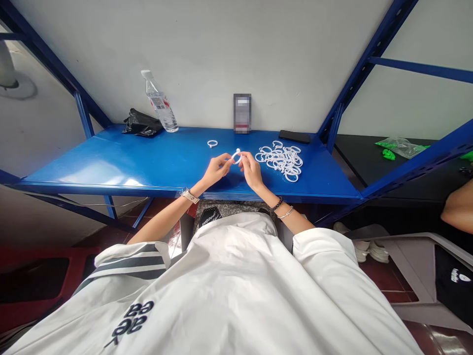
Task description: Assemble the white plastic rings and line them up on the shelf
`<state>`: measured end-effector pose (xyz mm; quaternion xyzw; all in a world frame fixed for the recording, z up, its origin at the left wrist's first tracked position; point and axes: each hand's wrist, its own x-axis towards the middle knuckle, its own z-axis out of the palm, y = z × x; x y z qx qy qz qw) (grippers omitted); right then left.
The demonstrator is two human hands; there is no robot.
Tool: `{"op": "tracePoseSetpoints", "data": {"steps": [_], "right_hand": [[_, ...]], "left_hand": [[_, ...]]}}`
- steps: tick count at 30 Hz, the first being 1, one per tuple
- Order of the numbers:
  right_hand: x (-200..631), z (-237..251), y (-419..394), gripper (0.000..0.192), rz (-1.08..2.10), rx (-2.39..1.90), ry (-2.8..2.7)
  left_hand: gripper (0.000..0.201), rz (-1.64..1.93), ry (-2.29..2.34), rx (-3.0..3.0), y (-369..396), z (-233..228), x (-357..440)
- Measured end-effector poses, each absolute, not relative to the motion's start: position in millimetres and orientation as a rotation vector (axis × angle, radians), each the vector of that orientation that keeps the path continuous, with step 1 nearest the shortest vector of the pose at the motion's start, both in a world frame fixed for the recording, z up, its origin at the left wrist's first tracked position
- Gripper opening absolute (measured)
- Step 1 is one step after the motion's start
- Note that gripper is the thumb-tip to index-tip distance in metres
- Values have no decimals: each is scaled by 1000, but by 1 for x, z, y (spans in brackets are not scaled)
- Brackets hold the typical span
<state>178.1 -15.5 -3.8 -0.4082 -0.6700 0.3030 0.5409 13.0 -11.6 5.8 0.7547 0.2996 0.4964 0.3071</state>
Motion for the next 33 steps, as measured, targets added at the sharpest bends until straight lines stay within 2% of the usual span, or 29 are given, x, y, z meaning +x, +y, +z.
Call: {"op": "tracePoseSetpoints", "data": {"steps": [10, 22, 33], "right_hand": [[177, 1, -22, 54, 702, -919, -1617], [176, -2, -21, 37, 734, -823, -1587], [176, 2, -23, 35, 736, -804, -1567]], "left_hand": [[49, 1341, 869, 1978, -14, 8, 12], [49, 1155, 867, 1969, -12, 6, 12], [45, 1087, 867, 1907, -14, 9, 13]]}}
